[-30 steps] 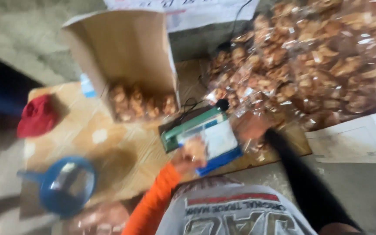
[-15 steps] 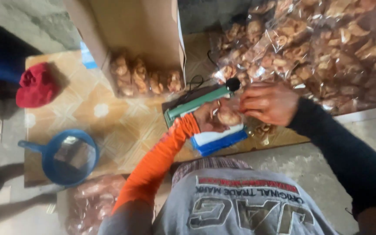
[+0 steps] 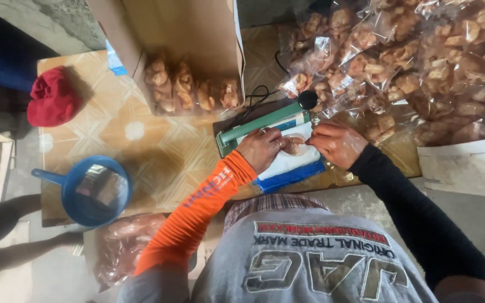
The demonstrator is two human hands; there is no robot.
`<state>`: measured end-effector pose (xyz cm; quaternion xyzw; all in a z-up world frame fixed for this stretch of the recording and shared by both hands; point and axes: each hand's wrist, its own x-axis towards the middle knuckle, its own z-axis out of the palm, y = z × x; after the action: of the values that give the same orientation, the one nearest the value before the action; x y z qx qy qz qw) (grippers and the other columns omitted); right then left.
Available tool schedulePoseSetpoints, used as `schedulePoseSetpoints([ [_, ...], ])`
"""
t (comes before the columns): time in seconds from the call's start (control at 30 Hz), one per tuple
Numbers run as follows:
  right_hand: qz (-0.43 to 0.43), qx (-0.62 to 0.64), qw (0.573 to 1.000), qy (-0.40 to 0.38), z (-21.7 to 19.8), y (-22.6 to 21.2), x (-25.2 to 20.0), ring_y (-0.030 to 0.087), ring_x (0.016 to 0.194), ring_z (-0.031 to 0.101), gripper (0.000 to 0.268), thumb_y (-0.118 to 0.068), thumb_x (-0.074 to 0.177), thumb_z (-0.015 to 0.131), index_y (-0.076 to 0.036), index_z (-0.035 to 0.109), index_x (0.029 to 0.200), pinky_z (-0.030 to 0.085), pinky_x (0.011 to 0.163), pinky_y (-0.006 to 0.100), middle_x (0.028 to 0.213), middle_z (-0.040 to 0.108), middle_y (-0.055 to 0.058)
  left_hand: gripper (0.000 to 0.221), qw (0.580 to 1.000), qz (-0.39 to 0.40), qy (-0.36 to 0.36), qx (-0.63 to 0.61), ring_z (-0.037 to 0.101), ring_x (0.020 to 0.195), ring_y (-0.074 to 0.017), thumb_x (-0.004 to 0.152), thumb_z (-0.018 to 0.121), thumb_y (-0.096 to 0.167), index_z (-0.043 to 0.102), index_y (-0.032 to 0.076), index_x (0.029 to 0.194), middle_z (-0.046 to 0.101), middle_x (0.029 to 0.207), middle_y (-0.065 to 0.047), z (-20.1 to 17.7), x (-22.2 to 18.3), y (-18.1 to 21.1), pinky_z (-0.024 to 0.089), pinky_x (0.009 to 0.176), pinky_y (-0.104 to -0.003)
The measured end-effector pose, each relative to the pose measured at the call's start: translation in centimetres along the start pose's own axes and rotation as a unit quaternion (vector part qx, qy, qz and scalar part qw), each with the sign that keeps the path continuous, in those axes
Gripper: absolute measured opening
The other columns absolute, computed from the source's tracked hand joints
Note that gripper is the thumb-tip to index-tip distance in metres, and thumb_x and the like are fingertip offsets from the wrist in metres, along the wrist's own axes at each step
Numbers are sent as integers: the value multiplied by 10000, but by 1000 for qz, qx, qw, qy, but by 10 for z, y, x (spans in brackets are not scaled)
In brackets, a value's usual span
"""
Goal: Filling small plastic bags with snacks and sealing them using a manual heat sealer
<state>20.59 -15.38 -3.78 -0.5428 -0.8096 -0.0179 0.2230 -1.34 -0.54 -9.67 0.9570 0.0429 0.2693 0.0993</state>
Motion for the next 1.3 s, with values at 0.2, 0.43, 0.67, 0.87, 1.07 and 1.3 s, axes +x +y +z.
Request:
schedulePoseSetpoints([
  [0.2,26,21,997,74,3,-16,-14,269,945,653,122,-166,941,601,-127,700,882,525,766,385,955,630,45,210,995,-36,81,-53,653,803,-231,765,765,257,596,159,687,616,889,30,-13,8,30,540,702,-349],
  [0.43,97,26,989,109,4,3,-11,233,894,644,106,-174,784,733,-192,663,862,441,821,395,930,659,-26,242,919,-279,54,-274,694,693,-264,798,735,167,560,187,964,636,705,-6,13,-4,30,563,660,-373],
  [0.67,52,-123,987,89,139,50,-25,221,932,575,76,-264,811,646,-228,603,760,398,779,388,986,577,-19,139,973,-179,102,105,648,597,-324,857,633,152,669,125,988,664,731,-137,129,-37,-11,521,543,-447],
  [0.87,49,-81,990,102,139,58,-12,202,900,548,202,-314,920,574,-255,621,732,365,803,367,964,550,-26,139,957,-197,95,188,657,553,-221,937,547,349,607,232,986,682,814,7,125,-42,-22,542,503,-362],
  [1.07,88,-57,986,130,119,50,15,264,784,584,204,-224,904,588,-343,735,980,395,777,473,818,547,29,442,769,-522,-12,-369,655,684,-282,701,795,21,554,169,1041,585,736,-52,43,47,-94,560,701,-312],
  [1.3,80,-90,985,122,121,67,17,248,705,551,224,-236,863,611,-410,710,963,376,835,548,650,449,4,328,763,-439,-295,-371,716,587,-242,692,774,43,702,180,981,751,788,-53,198,37,-164,596,427,-283],
])
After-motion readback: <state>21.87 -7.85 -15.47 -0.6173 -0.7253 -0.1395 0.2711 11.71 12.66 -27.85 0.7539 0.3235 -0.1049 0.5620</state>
